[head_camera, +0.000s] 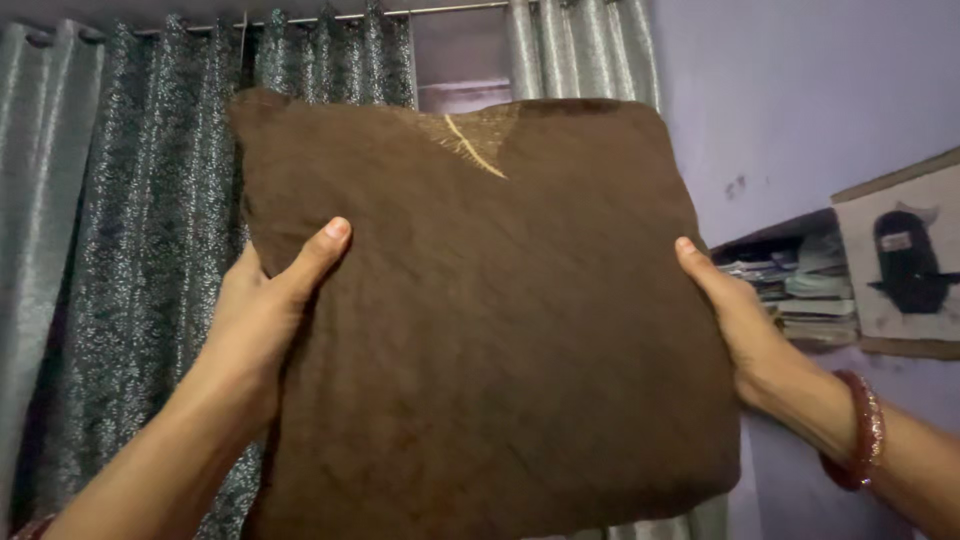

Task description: The person stuffs a brown pillow into a pillow cover on the bed and fluffs it. They then fold a green patterned blanket, place it on the bed, and carry the covered pillow to a shelf and set it down.

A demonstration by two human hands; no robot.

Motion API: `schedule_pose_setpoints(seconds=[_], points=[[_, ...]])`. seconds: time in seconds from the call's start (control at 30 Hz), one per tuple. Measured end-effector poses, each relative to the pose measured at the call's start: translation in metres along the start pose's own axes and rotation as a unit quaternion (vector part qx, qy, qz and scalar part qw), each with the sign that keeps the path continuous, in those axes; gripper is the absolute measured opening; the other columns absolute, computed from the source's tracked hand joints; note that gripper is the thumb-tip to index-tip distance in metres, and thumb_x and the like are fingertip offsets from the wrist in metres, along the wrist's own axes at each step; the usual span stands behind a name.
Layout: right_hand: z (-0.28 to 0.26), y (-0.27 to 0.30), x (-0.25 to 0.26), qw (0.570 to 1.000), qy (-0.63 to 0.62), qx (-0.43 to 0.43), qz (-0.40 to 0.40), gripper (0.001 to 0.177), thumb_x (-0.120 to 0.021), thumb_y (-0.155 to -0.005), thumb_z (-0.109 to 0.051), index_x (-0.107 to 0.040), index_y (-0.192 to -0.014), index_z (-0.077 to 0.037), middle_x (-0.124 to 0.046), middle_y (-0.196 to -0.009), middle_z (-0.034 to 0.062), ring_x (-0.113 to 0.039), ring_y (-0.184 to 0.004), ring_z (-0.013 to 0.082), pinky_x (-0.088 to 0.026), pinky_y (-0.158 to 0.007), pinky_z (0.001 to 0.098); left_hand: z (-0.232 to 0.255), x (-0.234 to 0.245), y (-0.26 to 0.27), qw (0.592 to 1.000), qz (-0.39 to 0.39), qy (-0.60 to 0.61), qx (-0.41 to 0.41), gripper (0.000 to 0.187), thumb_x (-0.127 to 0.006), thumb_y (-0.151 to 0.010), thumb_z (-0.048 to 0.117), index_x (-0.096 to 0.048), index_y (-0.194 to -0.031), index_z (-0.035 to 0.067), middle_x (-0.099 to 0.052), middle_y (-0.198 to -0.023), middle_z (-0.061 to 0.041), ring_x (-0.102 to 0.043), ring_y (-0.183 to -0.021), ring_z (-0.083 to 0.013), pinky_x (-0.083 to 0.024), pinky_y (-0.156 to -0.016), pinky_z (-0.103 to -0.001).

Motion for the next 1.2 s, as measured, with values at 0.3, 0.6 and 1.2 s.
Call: schedule_pose_setpoints(seconds=[0.3, 0.6, 1.2], points=[[0.036, -0.047, 0.007, 0.999, -0.008, -0.030, -0.009, 0.069, -0.054, -0.090, -0.057, -0.061, -0.137, -0.006, -0.069, -0.133, 0.0120, -0.065, -0.120, 0.0267, -0.052, -0.098, 0.0441, -0.043, -0.002, -0.029, 0.999, 0.000, -0.005, -0.047, 0.065, -0.076, -0.089, 0.038, -0.057, -0.144, 0.010, -0.072, -0.131, -0.012, -0.073, -0.110, -0.0242, -0.060, -0.089, -0.042], [0.076, -0.090, 0.008, 1.000, -0.011, -0.021, 0.001, 0.069, -0.054, -0.088, -0.057, -0.060, -0.138, -0.009, -0.069, -0.133, 0.0101, -0.066, -0.118, 0.0240, -0.053, -0.097, 0.0425, -0.068, -0.002, -0.055, 0.998, 0.018, -0.033, -0.047, 0.062, -0.073, -0.084, 0.036, -0.058, -0.137, 0.009, -0.074, -0.124, -0.010, -0.073, -0.105, -0.0217, -0.060, -0.087, -0.039], [0.138, -0.175, -0.004, 1.000, 0.001, -0.004, 0.002, 0.079, -0.051, -0.092, -0.062, -0.049, -0.150, -0.009, -0.061, -0.146, 0.0130, -0.060, -0.131, 0.0271, -0.049, -0.105, 0.0449, -0.156, 0.001, -0.140, 0.997, -0.006, -0.007, -0.080, 0.066, -0.078, -0.088, 0.035, -0.057, -0.142, 0.004, -0.070, -0.131, -0.014, -0.072, -0.113, -0.0256, -0.059, -0.092, -0.041]])
Point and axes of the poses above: each hand's wrist, its own y-axis away from the middle knuckle, its own x-axis out of the back of the hand, z = x × y, the point moved 5 cm from there along -y, towards the middle knuckle
